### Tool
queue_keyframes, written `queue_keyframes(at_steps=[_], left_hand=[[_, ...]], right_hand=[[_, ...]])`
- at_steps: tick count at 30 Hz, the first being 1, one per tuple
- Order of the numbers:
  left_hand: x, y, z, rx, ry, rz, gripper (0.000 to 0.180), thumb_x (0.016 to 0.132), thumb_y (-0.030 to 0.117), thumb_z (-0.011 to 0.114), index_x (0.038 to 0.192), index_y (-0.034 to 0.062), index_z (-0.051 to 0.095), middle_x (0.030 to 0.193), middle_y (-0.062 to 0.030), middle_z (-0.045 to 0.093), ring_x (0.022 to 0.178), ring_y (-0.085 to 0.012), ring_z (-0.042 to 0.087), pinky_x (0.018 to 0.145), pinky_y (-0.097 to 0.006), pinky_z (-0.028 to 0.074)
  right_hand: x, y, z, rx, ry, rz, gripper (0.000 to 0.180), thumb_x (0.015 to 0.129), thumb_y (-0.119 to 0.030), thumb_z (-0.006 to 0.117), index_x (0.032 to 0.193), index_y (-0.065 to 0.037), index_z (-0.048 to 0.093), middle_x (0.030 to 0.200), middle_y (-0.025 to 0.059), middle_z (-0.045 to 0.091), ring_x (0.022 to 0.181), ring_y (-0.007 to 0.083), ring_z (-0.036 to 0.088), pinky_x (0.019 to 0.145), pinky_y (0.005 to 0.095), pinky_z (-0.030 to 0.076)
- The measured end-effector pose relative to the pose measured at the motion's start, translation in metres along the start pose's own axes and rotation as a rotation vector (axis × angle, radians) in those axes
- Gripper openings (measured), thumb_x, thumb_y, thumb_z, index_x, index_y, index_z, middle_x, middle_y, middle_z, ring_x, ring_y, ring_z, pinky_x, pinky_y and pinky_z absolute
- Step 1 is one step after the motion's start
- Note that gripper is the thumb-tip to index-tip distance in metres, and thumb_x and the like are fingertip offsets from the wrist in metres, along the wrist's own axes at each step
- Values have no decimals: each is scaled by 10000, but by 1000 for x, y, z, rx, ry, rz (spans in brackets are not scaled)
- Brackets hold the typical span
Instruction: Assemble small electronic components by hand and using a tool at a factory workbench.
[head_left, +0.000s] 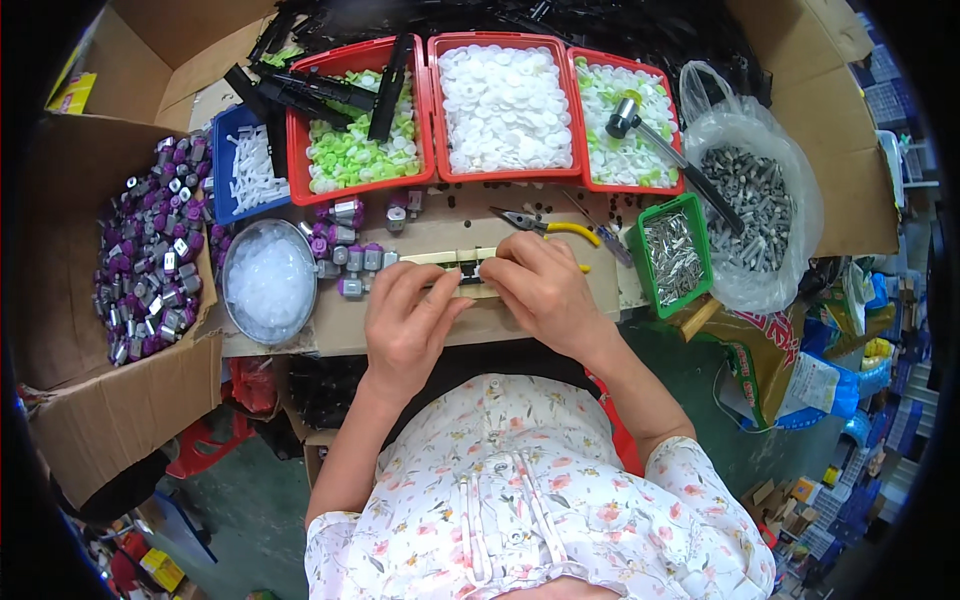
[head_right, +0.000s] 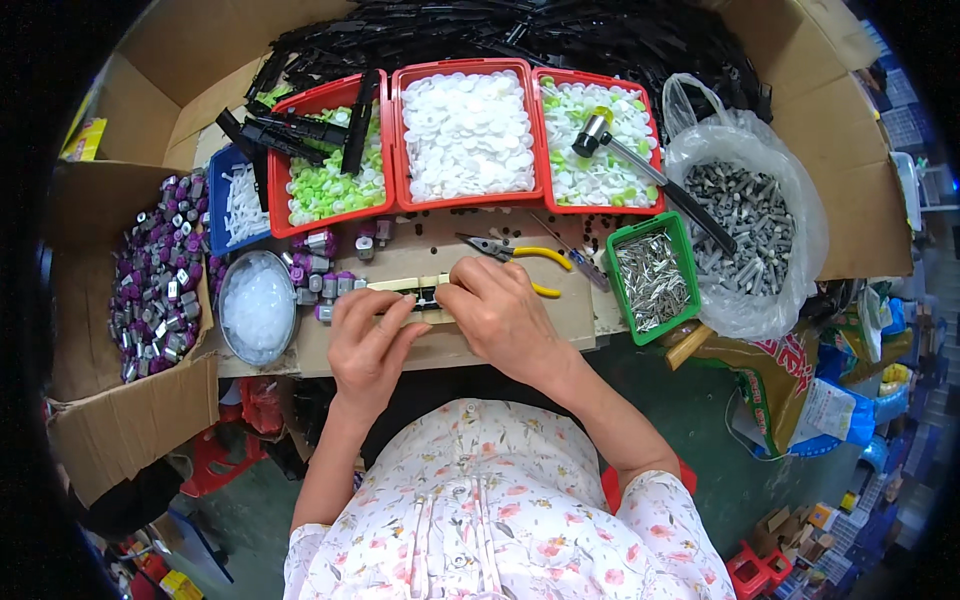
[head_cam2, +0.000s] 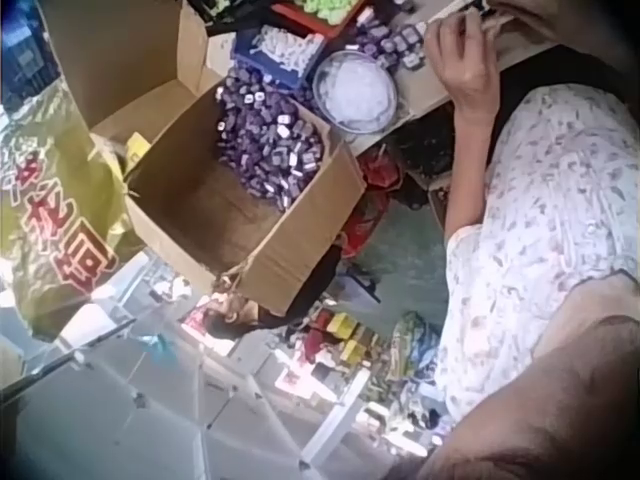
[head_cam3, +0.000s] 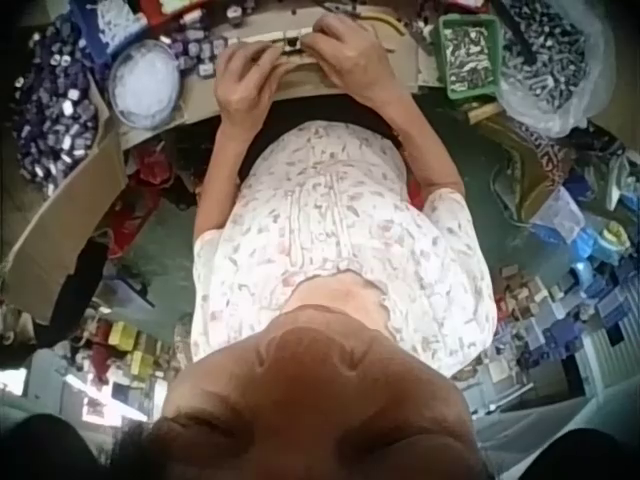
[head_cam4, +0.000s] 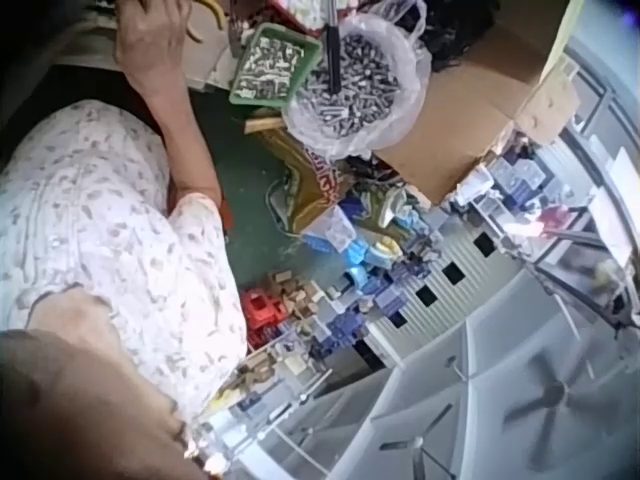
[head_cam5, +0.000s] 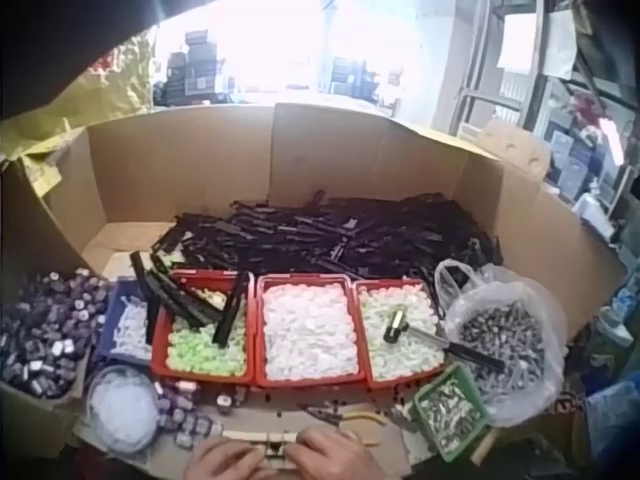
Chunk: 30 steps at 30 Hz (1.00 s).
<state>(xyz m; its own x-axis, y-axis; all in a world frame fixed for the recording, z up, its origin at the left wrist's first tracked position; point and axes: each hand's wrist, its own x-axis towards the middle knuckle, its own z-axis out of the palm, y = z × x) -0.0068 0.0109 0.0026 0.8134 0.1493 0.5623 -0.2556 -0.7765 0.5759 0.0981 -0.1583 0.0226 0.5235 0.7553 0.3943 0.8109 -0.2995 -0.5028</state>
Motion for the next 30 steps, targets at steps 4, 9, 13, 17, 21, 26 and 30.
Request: queue_keyframes(at_steps=[4, 9, 13, 17, 21, 26, 30], left_hand=[[-11, 1, 4, 71, -24, 59, 385, 670, 41, 820, 1037, 41, 704, 1017, -91, 637, 956, -299, 586, 784, -407, 493], [-17, 0, 9, 116, -22, 96, 352, 686, 65, 810, 1020, 40, 701, 1048, -91, 626, 987, -291, 581, 788, -411, 486], [-17, -1, 10, 169, -56, 125, 337, 713, 109, 798, 1033, 54, 709, 1073, -84, 617, 1014, -280, 573, 794, -396, 475], [-18, -2, 13, 230, -82, 152, 338, 730, 138, 790, 1050, 64, 712, 1081, -72, 615, 1039, -264, 564, 820, -384, 450], [-19, -2, 16, 235, -69, 145, 335, 738, 140, 788, 1055, 68, 707, 1089, -68, 613, 1051, -258, 560, 839, -383, 433], [-19, -4, 18, 222, -70, 147, 334, 752, 139, 785, 1065, 67, 695, 1080, -70, 614, 1055, -253, 561, 856, -378, 420], [-17, -2, 18, 165, -71, 149, 344, 708, 91, 814, 1035, 68, 708, 1068, -77, 609, 1033, -288, 557, 830, -410, 448]], right_hand=[[1, -1, 4, -46, -2, -14, 150, 771, -55, 705, 911, -63, 654, 861, 52, 570, 794, 223, 594, 692, 353, 388], [3, -4, 7, -54, -23, -8, 165, 768, -59, 708, 924, -59, 653, 853, 46, 563, 800, 220, 592, 704, 354, 380], [6, -6, 6, -88, -72, 9, 141, 776, -63, 706, 905, -57, 649, 845, 48, 554, 818, 222, 595, 713, 359, 384], [10, -6, 3, -71, -119, 24, 130, 779, -70, 705, 894, -56, 646, 845, 51, 551, 826, 224, 596, 723, 365, 391], [11, -1, -1, 11, -137, 50, 168, 780, -60, 697, 943, -49, 657, 866, 56, 559, 836, 233, 595, 724, 370, 400], [12, -3, -1, 30, -120, 70, 209, 773, -47, 687, 981, -49, 667, 894, 69, 567, 854, 244, 594, 720, 372, 404], [6, -3, 1, -58, -141, 27, 227, 755, -62, 677, 982, -45, 666, 902, 74, 560, 882, 254, 594, 729, 376, 410]])
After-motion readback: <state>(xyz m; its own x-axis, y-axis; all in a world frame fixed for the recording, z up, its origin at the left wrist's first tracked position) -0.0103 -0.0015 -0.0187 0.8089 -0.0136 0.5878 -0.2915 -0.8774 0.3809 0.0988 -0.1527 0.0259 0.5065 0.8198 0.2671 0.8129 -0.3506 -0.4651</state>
